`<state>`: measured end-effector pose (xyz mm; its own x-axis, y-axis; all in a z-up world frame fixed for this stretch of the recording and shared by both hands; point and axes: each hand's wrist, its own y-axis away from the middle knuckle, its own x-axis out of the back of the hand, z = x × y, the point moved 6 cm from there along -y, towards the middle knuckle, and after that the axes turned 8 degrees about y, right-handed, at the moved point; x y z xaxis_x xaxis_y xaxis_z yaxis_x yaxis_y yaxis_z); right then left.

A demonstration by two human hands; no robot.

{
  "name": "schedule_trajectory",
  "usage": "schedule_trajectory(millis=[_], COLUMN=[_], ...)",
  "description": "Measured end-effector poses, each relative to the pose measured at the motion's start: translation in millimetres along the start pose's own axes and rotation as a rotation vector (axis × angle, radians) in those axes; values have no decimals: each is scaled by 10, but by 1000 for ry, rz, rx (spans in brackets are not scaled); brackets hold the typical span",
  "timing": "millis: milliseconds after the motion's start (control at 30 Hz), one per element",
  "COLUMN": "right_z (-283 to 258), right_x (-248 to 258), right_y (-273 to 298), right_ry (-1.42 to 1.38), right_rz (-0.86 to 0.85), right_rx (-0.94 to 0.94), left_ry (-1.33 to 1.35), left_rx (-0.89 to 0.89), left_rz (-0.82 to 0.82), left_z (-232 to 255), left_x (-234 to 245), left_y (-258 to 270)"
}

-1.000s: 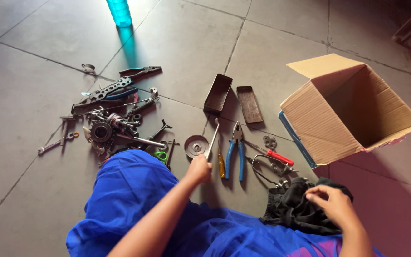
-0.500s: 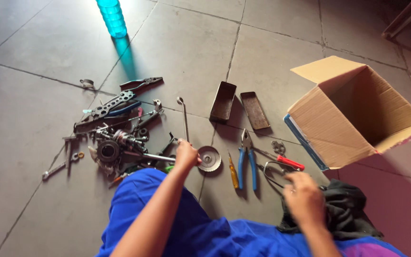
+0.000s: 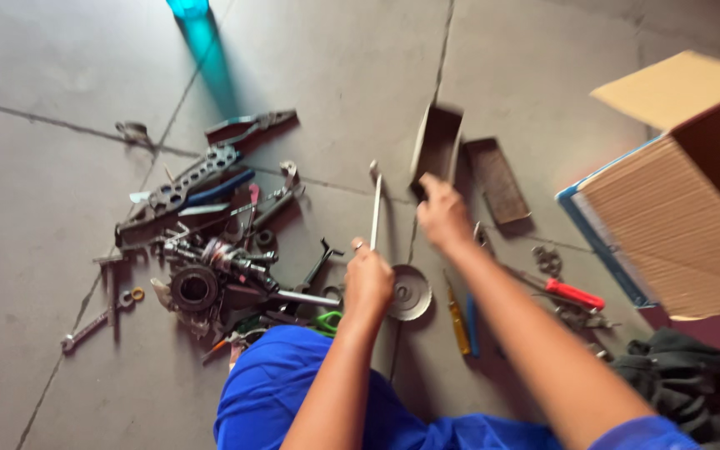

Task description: The person sits on a tiled floor and sorts a pile of metal tools and parts. They open a small metal tin, wipe it with a cloth, and then pick up various items such as pliers, a hacksaw, and wrenches, placing them in a separate organized area.

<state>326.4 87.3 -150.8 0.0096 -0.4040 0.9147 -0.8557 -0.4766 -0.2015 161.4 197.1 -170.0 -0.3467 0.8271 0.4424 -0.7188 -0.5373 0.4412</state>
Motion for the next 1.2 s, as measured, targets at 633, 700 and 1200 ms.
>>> schedule_trajectory(millis=[633,700,1200], right_z=[-311,-168,-231], right_x=[823,846,1126], right_y=[2301,2387,2172], right_ry=[298,347,105], right_rz=[69,22,67], right_rx=[-170,-162,-151], left_ry=[117,217,566], left_rx=[5,262,-102], left_rz=[-324,-459,86], left_z=[-127,-315,43], left_x=[-1087,-1252,581], left_y=[621,853,-106])
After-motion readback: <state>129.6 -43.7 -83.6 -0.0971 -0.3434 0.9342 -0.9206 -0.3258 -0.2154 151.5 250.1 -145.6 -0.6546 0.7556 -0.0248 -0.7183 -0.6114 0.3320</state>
